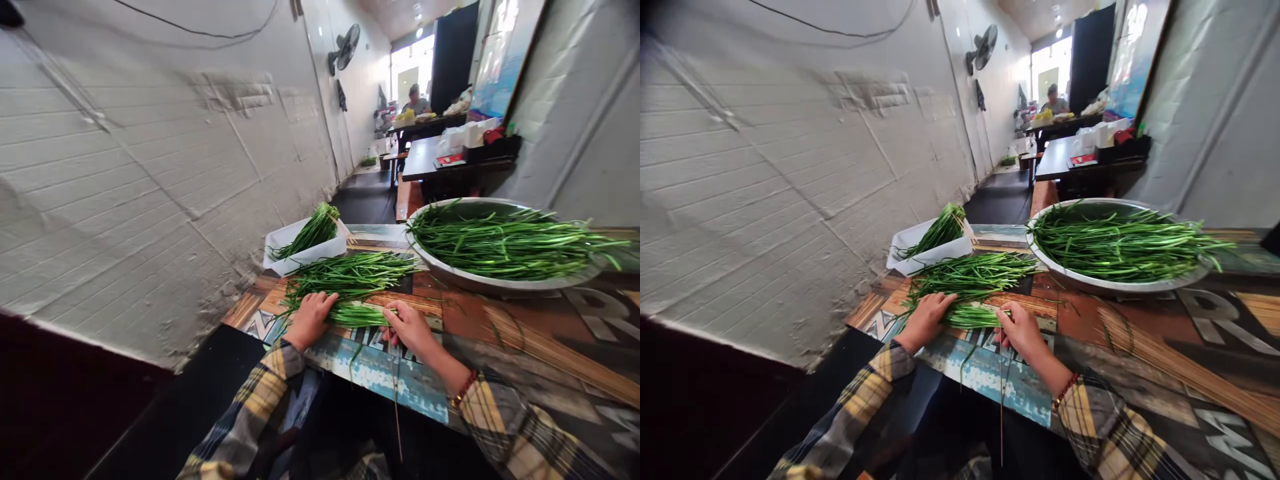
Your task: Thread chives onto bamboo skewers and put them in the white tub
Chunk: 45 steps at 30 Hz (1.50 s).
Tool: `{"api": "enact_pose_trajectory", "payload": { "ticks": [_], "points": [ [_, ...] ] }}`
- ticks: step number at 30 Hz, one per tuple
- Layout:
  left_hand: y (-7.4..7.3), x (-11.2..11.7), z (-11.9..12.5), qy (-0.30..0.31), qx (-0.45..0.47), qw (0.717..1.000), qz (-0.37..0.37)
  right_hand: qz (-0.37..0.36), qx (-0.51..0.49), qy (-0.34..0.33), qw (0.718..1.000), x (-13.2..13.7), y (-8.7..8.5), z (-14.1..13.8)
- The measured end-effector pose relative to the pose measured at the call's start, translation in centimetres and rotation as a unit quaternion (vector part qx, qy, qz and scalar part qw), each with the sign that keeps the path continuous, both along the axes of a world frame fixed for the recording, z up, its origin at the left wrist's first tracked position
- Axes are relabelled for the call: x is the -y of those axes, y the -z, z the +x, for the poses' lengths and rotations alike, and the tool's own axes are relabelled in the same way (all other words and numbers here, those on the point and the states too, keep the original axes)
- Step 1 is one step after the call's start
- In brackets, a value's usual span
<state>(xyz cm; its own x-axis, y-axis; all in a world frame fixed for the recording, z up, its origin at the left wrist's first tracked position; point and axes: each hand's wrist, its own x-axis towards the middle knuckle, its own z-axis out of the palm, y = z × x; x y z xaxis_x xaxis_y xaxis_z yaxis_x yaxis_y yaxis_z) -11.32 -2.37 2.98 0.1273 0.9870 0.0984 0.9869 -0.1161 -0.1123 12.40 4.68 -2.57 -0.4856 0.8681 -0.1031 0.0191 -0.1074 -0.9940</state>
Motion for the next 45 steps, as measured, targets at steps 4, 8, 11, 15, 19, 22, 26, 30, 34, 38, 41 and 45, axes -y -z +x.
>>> {"api": "enact_pose_trajectory", "payload": {
  "ticks": [4,8,11,15,19,22,26,30,34,38,41,45],
  "points": [
    [-0.6,1.6,-1.9,0.027,0.076,0.996,-0.028,0.023,0.008,0.024,0.999,-0.9,0.2,-0.1],
    [-2.3,2.5,-2.7,0.046,0.174,0.983,-0.017,0.040,0.025,0.034,0.998,-1.4,0.7,-0.5],
    [-2.4,1.1,-1.3,0.047,0.274,0.959,0.062,0.065,0.038,0.037,0.997,-1.8,1.2,-1.0],
    [-1.2,-3.5,2.3,0.071,0.328,0.936,0.111,0.114,0.070,0.084,0.987,-2.8,1.2,-2.1],
    [-0.3,-7.6,5.1,0.076,0.327,0.934,0.122,0.132,0.076,0.131,0.980,-3.3,0.5,-2.9],
    [0.2,-9.4,5.6,0.080,0.304,0.943,0.108,0.141,0.071,0.136,0.978,-3.2,0.1,-2.9],
    [0.6,-10.3,4.9,0.098,0.268,0.957,0.055,0.146,0.063,0.139,0.977,-3.0,-0.6,-2.1],
    [1.1,-10.7,3.9,0.157,0.263,0.952,0.014,0.168,0.112,0.145,0.969,-2.8,-1.6,-1.5],
    [1.8,-10.9,3.6,0.178,0.248,0.952,0.020,0.183,0.146,0.148,0.961,-2.6,-2.0,-1.2],
    [2.2,-11.0,3.9,0.172,0.203,0.963,0.041,0.185,0.168,0.145,0.957,-2.5,-1.8,-0.9],
    [2.3,-11.0,4.1,0.164,0.222,0.960,0.051,0.182,0.179,0.149,0.955,-2.4,-1.7,-0.9],
    [2.2,-11.0,4.2,0.163,0.326,0.929,0.061,0.188,0.204,0.159,0.947,-2.1,-2.1,-1.1]
  ]
}}
